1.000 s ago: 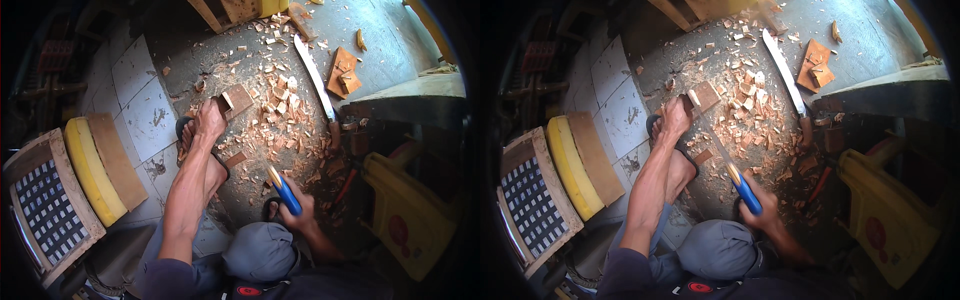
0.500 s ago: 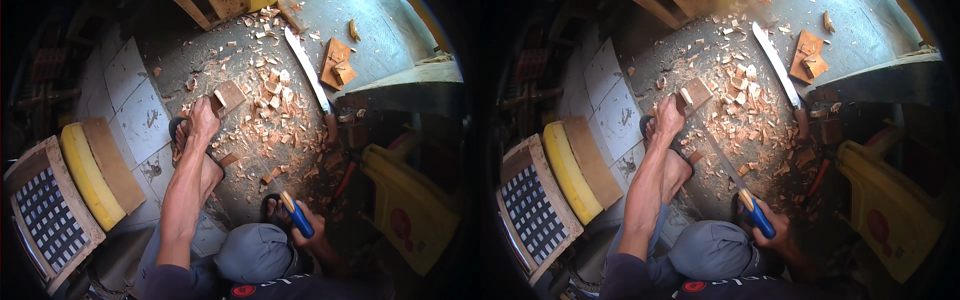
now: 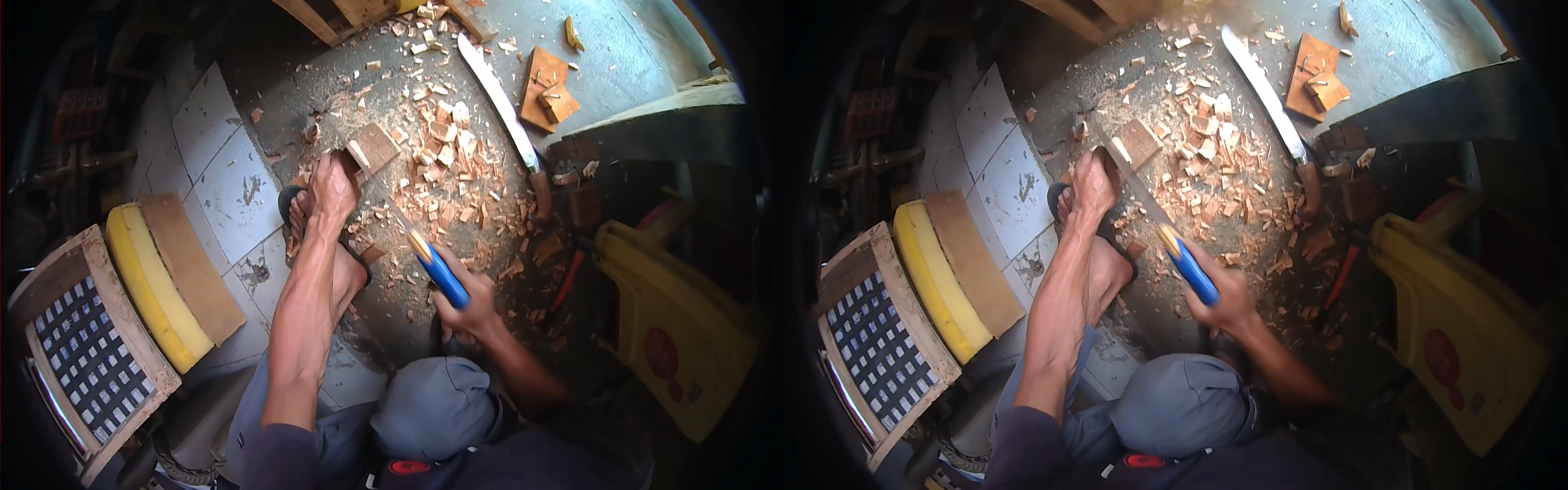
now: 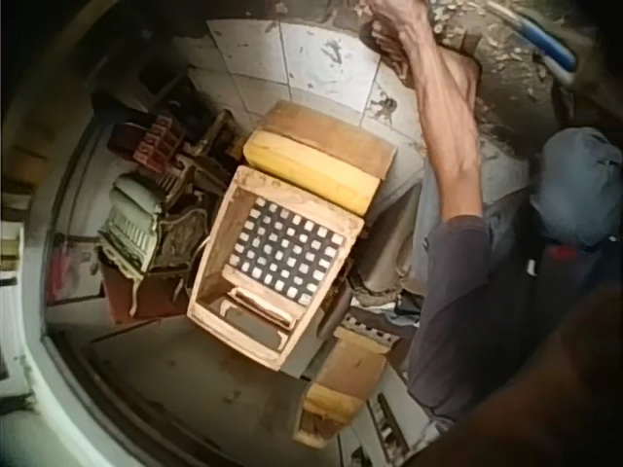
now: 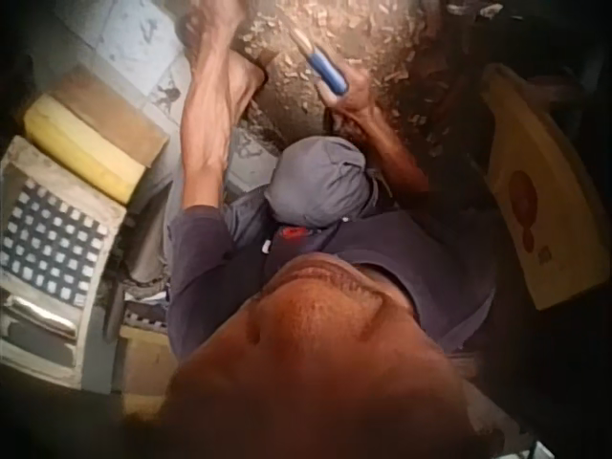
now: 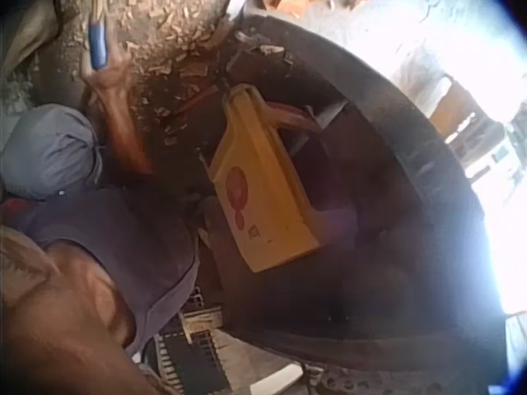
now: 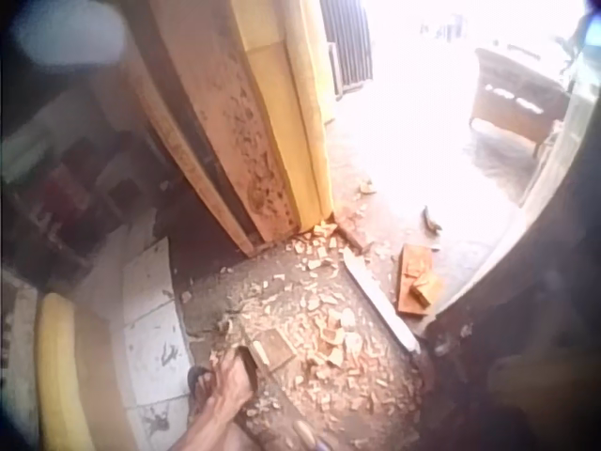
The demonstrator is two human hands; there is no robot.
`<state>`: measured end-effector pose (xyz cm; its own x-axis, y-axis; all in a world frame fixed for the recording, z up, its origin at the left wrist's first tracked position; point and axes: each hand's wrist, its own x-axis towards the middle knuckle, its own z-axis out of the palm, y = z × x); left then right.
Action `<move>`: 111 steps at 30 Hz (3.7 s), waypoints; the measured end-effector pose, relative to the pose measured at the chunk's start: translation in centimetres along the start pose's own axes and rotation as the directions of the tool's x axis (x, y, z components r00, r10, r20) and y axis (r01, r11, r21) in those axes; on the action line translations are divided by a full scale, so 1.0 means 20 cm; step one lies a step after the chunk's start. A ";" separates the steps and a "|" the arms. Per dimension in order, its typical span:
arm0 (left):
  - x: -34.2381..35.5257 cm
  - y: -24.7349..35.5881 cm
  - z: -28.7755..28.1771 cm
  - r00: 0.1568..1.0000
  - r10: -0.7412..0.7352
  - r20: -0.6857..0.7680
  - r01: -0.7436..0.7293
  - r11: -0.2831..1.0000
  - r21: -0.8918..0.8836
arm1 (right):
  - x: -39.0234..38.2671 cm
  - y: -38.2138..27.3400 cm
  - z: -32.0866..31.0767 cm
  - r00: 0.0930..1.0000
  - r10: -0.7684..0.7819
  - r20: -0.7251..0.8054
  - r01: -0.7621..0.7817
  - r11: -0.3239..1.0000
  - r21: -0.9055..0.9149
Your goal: The person shapes a piece of wood using a large knife and a handsaw while sitting on the floor.
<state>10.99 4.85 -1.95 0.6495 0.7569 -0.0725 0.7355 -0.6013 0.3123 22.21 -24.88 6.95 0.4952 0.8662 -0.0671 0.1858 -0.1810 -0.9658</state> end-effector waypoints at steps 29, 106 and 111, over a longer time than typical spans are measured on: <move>-0.01 0.03 -0.02 0.998 0.043 -0.036 -0.044 0.998 -0.036 | -0.10 0.07 -0.04 0.999 -0.005 -0.051 0.006 1.000 0.014; 0.09 0.11 0.01 0.998 0.038 0.048 -0.037 0.999 -0.014 | 0.32 -0.04 0.05 0.983 0.151 0.109 -0.130 0.976 -0.177; 0.03 0.00 -0.05 1.000 -0.022 0.010 0.022 0.999 0.036 | -0.25 -0.15 -0.16 0.998 0.045 0.045 -0.041 0.997 -0.069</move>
<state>11.21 5.62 -1.06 0.6349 0.7674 -0.0887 0.7559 -0.5935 0.2763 21.85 -30.17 11.02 0.4640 0.8775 -0.1214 0.2229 -0.2483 -0.9427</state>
